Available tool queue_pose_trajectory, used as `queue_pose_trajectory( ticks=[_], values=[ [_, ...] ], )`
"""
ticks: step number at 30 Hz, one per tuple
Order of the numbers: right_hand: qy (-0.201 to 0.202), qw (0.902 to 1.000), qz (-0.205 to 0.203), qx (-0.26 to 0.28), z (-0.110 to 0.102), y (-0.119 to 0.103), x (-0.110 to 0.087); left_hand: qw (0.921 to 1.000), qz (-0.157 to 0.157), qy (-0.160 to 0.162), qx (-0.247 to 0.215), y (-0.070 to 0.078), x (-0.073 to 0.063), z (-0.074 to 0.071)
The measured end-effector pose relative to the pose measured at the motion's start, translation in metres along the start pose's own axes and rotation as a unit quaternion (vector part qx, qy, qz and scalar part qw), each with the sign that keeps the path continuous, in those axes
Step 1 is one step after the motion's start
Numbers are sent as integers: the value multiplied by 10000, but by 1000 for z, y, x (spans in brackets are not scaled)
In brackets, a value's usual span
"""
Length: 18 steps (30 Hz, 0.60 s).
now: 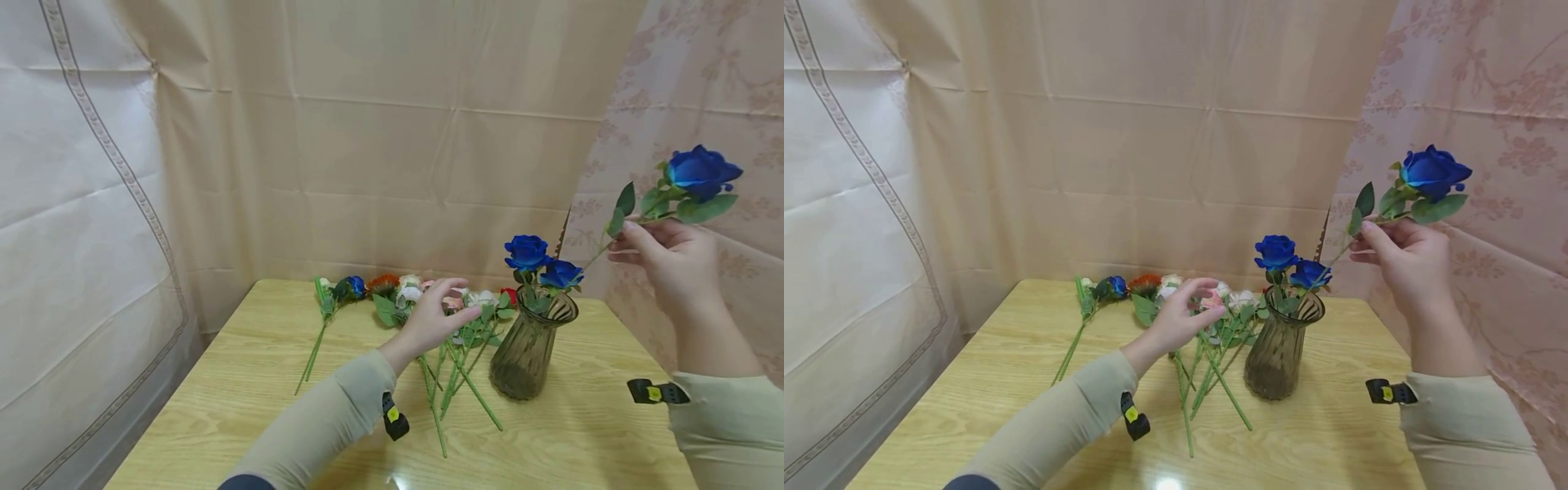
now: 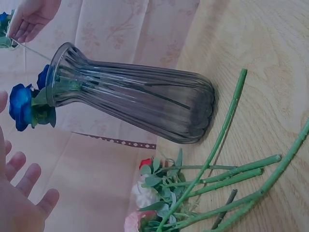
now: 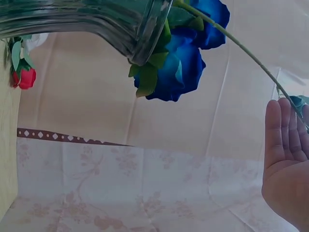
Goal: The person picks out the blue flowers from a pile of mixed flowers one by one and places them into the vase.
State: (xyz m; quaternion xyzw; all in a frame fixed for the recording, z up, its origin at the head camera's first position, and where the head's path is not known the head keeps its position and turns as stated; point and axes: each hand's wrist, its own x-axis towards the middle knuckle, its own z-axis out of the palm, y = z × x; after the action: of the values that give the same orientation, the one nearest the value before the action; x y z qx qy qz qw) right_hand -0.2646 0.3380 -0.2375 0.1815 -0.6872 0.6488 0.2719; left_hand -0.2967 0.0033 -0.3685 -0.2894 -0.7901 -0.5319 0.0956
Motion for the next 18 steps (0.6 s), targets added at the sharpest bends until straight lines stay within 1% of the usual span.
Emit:
queue_pose_trajectory(
  ticks=[2,5,9,11,14,18],
  values=[
    [-16,9999,-41,-119,-1,0,0,10000,50,-34,12,1,1,1],
    [-43,9983,-13,-582,-3,1,-1,9998,133,-113,-65,2,3,2],
    [-81,9887,149,-1491,-4,5,-4,9994,279,-185,-126,3,4,5],
    [-101,9846,208,-1735,-4,9,-6,9992,336,-217,-83,4,4,7],
    [-138,9815,311,-1882,-4,14,-9,9989,388,-274,-54,2,5,9],
    [-188,9809,462,-1881,-3,22,-14,9988,330,-350,-71,-1,4,13]
  ],
)
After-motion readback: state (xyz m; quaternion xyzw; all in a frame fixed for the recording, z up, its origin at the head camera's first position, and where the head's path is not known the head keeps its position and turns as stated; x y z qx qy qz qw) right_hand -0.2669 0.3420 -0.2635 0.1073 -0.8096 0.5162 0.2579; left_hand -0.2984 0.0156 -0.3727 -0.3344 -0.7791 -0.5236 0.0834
